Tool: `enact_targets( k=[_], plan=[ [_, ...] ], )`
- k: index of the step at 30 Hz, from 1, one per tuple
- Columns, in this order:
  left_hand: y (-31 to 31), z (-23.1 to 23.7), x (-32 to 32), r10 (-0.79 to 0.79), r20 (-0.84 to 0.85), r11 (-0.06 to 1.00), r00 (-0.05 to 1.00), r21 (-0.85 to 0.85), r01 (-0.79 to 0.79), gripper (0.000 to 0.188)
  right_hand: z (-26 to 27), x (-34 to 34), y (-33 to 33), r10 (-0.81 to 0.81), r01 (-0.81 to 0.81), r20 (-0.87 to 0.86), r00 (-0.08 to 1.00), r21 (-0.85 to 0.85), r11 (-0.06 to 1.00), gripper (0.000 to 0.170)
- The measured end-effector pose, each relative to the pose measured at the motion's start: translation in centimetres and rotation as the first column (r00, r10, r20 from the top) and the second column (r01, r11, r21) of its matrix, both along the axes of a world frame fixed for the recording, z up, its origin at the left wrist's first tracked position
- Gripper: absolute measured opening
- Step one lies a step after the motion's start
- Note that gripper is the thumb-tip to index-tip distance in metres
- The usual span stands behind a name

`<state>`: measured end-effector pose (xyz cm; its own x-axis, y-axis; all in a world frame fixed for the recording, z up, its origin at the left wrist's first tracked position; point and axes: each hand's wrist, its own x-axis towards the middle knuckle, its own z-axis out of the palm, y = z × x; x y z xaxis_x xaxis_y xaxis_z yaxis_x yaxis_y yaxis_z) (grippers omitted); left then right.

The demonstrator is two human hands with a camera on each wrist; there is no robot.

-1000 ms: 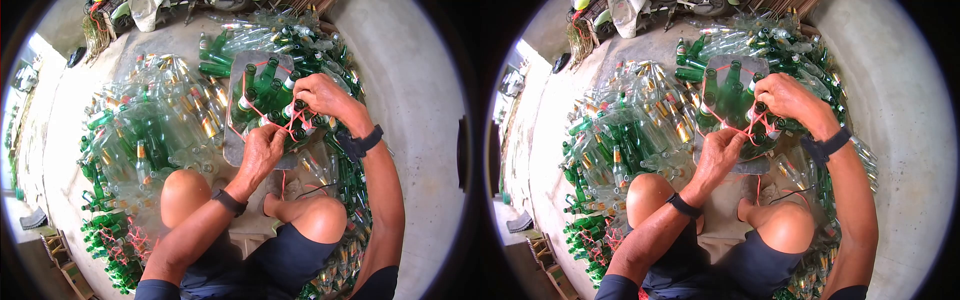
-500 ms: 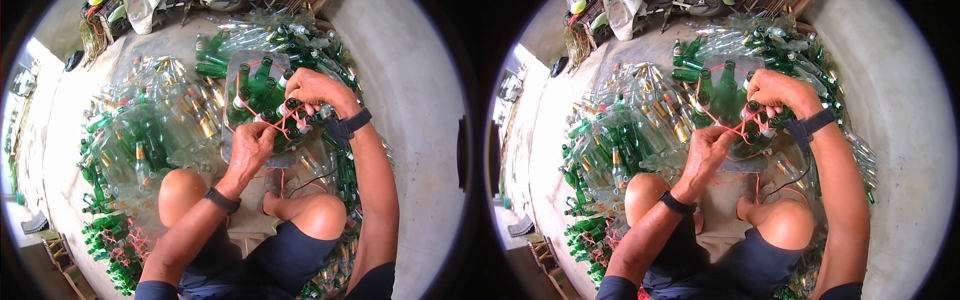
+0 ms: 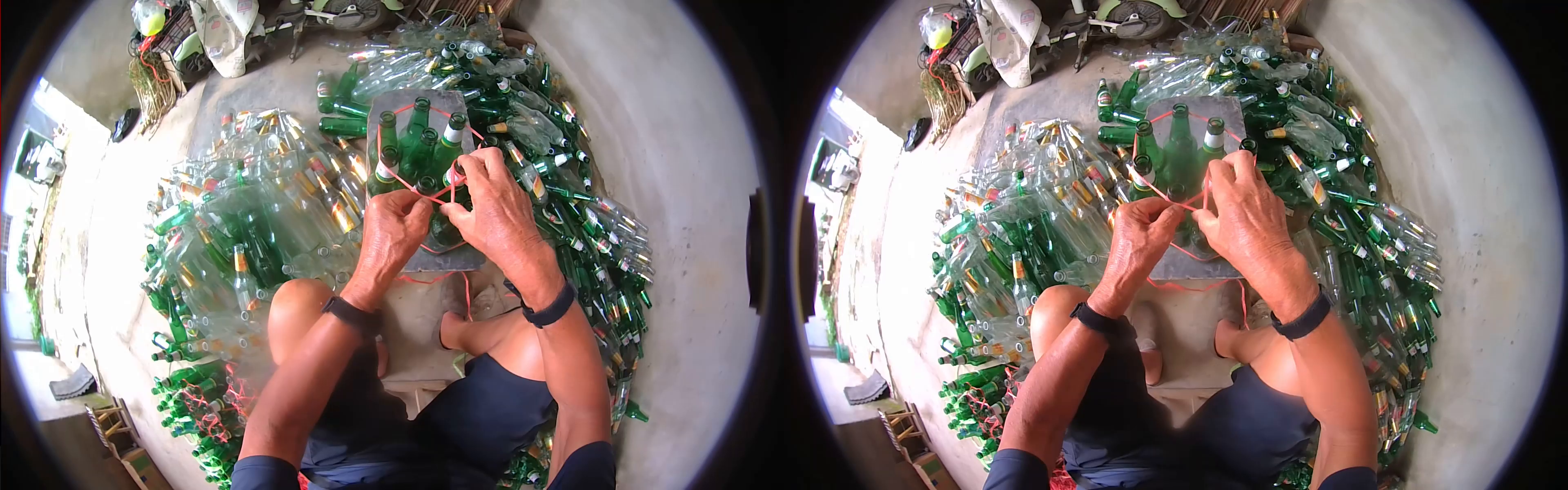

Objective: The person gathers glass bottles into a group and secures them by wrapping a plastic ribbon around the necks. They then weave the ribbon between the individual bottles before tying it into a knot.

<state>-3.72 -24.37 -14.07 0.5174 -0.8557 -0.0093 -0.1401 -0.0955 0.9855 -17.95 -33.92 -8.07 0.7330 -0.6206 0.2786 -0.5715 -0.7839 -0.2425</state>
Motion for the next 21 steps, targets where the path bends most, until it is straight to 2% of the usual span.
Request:
enact_targets(
  k=[2,4,7,13,15,16,18,19,21],
  plan=[
    [0.2,0.4,0.3,-0.010,0.049,1.000,0.999,0.011,0.009,0.026,-0.6,-0.3,-0.1,0.061,-0.065,0.152,0.987,0.022,0.998,0.041],
    [0.2,0.6,0.5,-0.019,0.093,1.000,0.995,0.017,0.017,0.026,-1.0,-0.2,-0.1,0.051,-0.057,0.175,0.983,0.025,0.998,0.040],
    [0.5,0.3,1.4,-0.047,0.033,0.998,0.998,0.041,0.046,0.024,-0.9,0.1,0.0,0.031,-0.042,0.196,0.980,0.049,0.998,0.036],
    [1.0,0.3,2.2,-0.107,0.188,0.993,0.976,0.062,0.097,0.022,-1.8,0.4,-0.2,0.006,-0.027,0.268,0.963,0.073,0.997,0.031],
    [0.9,0.8,2.2,-0.099,0.402,0.995,0.910,0.018,0.100,0.016,-2.1,0.4,-0.3,0.011,-0.033,0.309,0.951,0.064,0.997,0.031],
    [0.8,1.4,2.3,-0.107,0.406,0.994,0.908,0.021,0.107,0.016,-2.1,0.4,-0.4,0.012,-0.043,0.332,0.943,0.087,0.995,0.031],
    [0.4,3.0,2.6,-0.099,0.660,0.987,0.745,-0.030,0.157,0.013,-2.4,0.3,-0.6,0.006,-0.049,0.362,0.932,0.111,0.993,0.032],
    [-0.1,3.6,3.0,-0.104,0.665,0.986,0.739,-0.028,0.164,0.013,-2.6,0.3,-0.7,0.018,-0.062,0.344,0.939,0.117,0.991,0.038],
    [-1.0,4.5,3.4,-0.156,0.787,0.961,0.597,-0.017,0.274,0.014,-2.8,0.2,-0.7,0.021,-0.066,0.330,0.944,0.126,0.990,0.044]
  ],
)
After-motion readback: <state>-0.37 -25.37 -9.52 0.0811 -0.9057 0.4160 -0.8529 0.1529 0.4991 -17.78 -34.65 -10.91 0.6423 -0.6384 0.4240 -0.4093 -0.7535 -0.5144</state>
